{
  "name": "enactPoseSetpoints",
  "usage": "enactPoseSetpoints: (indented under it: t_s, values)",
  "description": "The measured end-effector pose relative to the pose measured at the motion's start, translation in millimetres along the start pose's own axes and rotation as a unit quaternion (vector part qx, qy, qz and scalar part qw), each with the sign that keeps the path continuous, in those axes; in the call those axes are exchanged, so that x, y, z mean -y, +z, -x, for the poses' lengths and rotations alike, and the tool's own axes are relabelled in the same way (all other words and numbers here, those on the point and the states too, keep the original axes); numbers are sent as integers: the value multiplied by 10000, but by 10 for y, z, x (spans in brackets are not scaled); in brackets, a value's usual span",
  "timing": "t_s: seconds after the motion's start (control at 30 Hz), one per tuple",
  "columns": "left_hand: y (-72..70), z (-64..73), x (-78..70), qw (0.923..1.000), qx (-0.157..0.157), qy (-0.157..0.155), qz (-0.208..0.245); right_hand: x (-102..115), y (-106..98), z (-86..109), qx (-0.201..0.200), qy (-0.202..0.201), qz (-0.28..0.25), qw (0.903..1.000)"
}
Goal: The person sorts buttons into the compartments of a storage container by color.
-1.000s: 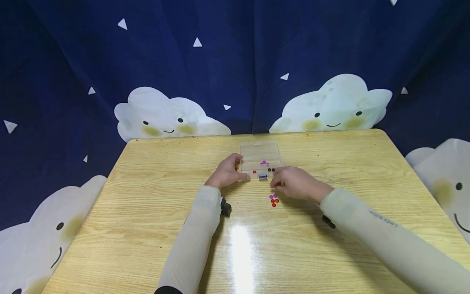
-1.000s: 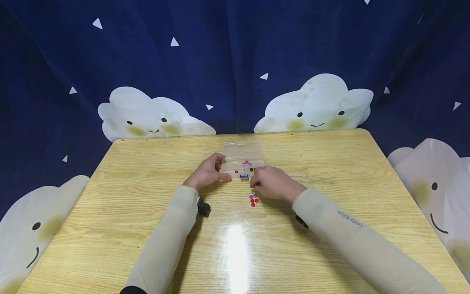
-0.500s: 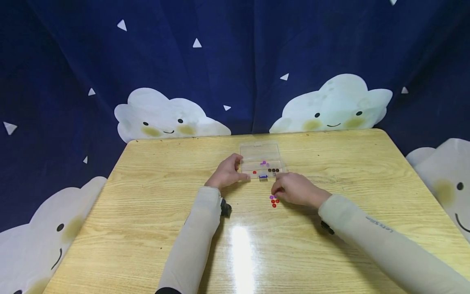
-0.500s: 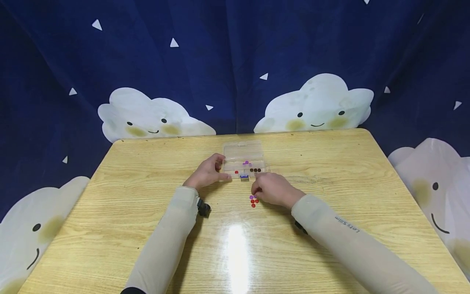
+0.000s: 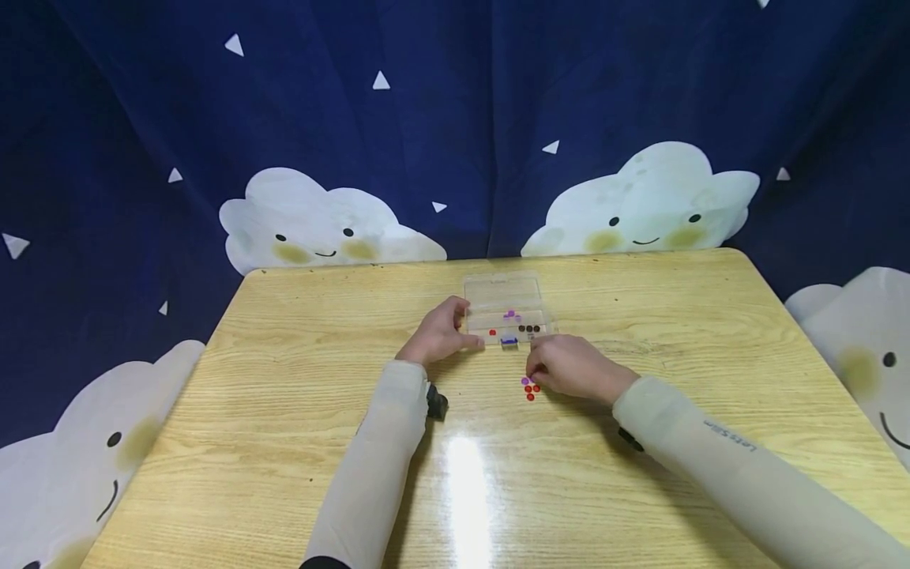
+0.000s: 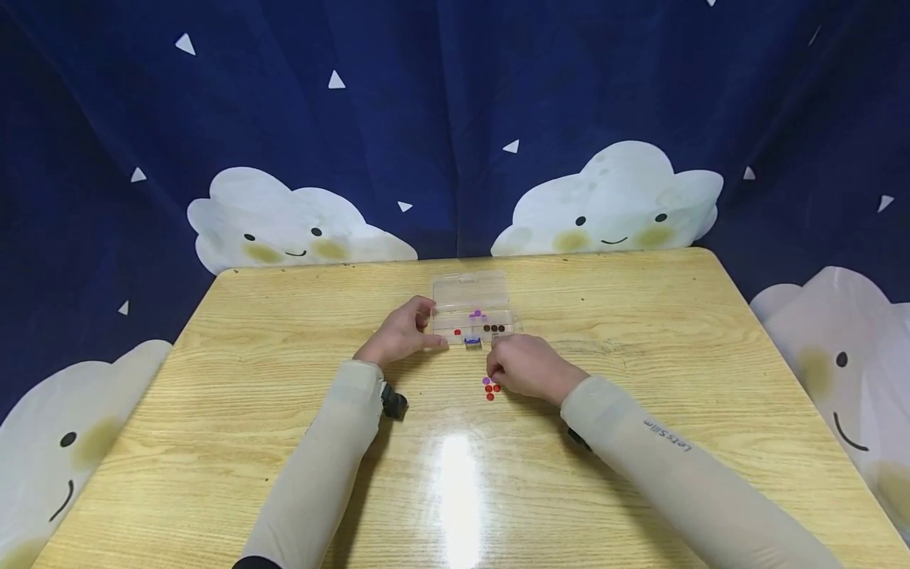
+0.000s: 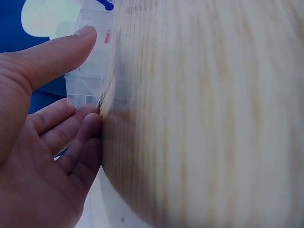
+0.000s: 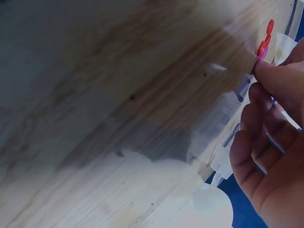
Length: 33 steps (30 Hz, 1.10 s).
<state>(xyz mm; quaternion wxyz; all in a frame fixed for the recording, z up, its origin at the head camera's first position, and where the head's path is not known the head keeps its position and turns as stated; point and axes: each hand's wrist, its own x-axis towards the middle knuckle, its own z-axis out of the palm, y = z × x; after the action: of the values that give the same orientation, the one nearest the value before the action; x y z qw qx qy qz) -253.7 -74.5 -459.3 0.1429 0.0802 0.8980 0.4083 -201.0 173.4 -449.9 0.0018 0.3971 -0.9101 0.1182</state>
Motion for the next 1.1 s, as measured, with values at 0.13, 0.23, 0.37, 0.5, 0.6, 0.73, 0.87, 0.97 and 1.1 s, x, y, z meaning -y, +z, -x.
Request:
enactPoseSetpoints:
  t_s: [0.13,0.23,0.37,0.5,0.6,0.73,0.87,0.97,1.1]
  values:
    - [-1,-1,3,10000,14,15,6,-23,-2,2,90,-1,-134,9999]
    - [1,-1,10,10000,23,18,-6,-39,-9,6,156,-58,-198,9997]
    - [-3,7,7,10000,23,26,22,-40,-18,1,180,-50,-167,9997]
    - [-6,11,2,10000,20,22,76,-18,-20,-17,186,22,-148,9997]
    - [-4,8,5,10000,25,16,76,7,-32,-31,214,106,-175,9996]
    - [-4,7,3,10000,20,35,59,19,-34,-35,219,216,-229,9993]
    - [-3,8,4,10000,12,57,4,11,-20,-24,210,203,-294,9991]
    - [0,8,7,10000,2,65,-36,5,-12,-15,223,153,-301,9992]
    - [3,7,9,10000,-19,72,-63,-3,-12,-8,214,128,-350,9991]
